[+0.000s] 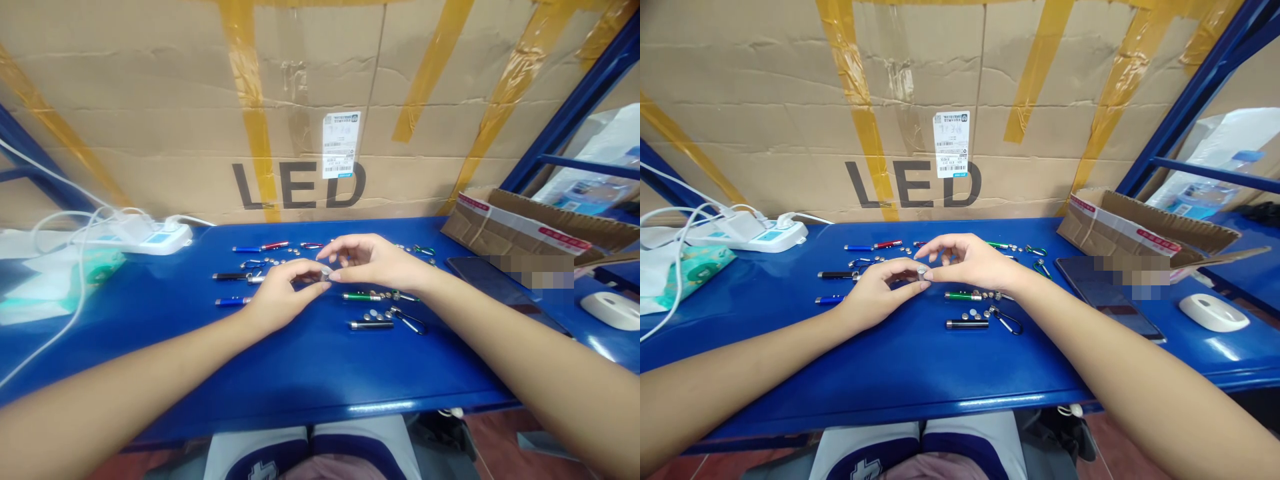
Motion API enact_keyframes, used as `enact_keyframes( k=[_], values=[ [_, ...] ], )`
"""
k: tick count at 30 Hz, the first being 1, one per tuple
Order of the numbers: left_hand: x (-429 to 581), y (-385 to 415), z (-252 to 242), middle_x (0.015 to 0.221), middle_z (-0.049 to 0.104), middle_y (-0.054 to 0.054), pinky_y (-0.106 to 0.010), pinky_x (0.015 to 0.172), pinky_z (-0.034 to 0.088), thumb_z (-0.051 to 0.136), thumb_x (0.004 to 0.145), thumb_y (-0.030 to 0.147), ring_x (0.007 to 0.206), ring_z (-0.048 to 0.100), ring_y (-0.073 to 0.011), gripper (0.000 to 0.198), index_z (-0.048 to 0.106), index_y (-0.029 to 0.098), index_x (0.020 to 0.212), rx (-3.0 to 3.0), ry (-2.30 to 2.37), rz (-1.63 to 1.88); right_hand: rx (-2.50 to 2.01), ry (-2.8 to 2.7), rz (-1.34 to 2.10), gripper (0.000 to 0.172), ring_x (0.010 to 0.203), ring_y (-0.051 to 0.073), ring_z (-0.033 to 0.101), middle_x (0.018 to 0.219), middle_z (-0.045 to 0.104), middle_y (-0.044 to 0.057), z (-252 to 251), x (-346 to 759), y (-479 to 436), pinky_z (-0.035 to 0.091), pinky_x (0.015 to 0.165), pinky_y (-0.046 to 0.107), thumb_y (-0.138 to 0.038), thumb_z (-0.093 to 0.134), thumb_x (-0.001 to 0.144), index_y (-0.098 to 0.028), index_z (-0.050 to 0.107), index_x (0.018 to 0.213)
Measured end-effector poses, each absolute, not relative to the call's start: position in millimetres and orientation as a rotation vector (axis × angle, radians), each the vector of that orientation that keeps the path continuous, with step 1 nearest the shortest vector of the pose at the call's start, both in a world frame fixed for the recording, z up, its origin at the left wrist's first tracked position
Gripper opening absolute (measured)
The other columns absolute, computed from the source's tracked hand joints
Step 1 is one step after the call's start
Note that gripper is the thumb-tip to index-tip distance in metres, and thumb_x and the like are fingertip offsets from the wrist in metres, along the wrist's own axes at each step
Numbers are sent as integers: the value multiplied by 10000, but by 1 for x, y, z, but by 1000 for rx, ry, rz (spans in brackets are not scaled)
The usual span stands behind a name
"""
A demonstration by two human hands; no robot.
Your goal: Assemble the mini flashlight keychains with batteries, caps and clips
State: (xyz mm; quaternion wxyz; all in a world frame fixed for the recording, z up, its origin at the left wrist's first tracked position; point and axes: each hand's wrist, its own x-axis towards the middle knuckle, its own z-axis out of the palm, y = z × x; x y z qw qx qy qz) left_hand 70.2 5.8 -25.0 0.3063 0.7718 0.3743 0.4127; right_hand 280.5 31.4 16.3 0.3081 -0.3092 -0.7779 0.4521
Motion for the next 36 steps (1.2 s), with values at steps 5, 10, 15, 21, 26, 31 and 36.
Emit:
enact_keyframes(
  k=[5, 10, 15, 21, 26, 31, 36],
  values=[
    [70, 5, -23, 1033, 751, -60, -321, 911, 534, 697, 835, 249, 963, 683, -197, 129, 741, 188, 940, 2074, 979, 1082, -957, -2041, 1034, 259, 826, 163, 609, 947, 695, 38, 23, 288, 36, 491, 774, 304, -293, 667, 799, -187, 703, 1033],
    [70, 5, -25, 1048, 748, -61, -317, 910, 536, 682, 852, 252, 984, 685, -192, 122, 733, 185, 941, 2075, 943, 1074, -1324, -2354, 489, 190, 875, 206, 622, 988, 705, 69, 23, 301, 42, 483, 807, 324, -162, 624, 763, -180, 715, 929],
    [69, 6, -26, 1057, 748, -59, -332, 911, 542, 683, 849, 260, 991, 687, -196, 122, 726, 194, 942, 2068, 947, 1073, -1559, -2586, 366, 304, 929, 232, 633, 1084, 677, 82, 29, 317, 44, 491, 791, 317, -187, 680, 748, -212, 710, 1050],
    [69, 7, -27, 1055, 750, -61, -342, 911, 550, 679, 849, 266, 983, 691, -198, 135, 730, 197, 954, 2076, 951, 1071, -1577, -2668, 354, 200, 898, 219, 630, 1060, 673, 88, 26, 322, 50, 483, 781, 310, -195, 648, 801, -216, 710, 990],
    [69, 7, -28, 1063, 749, -63, -340, 912, 553, 685, 842, 269, 987, 692, -200, 155, 735, 197, 970, 2074, 943, 1060, -1535, -2656, 374, 158, 860, 205, 627, 1005, 697, 78, 17, 319, 55, 477, 731, 293, -209, 616, 833, -203, 685, 976],
    [68, 7, -28, 1073, 747, -58, -336, 920, 550, 686, 843, 276, 1002, 688, -197, 165, 737, 200, 981, 2068, 947, 1050, -1491, -2646, 449, 122, 794, 196, 633, 938, 718, 64, 15, 317, 54, 467, 694, 290, -191, 609, 831, -200, 677, 932],
    [68, 6, -27, 1067, 749, -57, -334, 903, 555, 683, 840, 260, 985, 690, -195, 159, 738, 203, 978, 2083, 955, 1047, -1571, -2616, 417, 180, 806, 207, 640, 979, 719, 81, 18, 318, 53, 470, 677, 295, -254, 652, 827, -196, 670, 996]
  ],
)
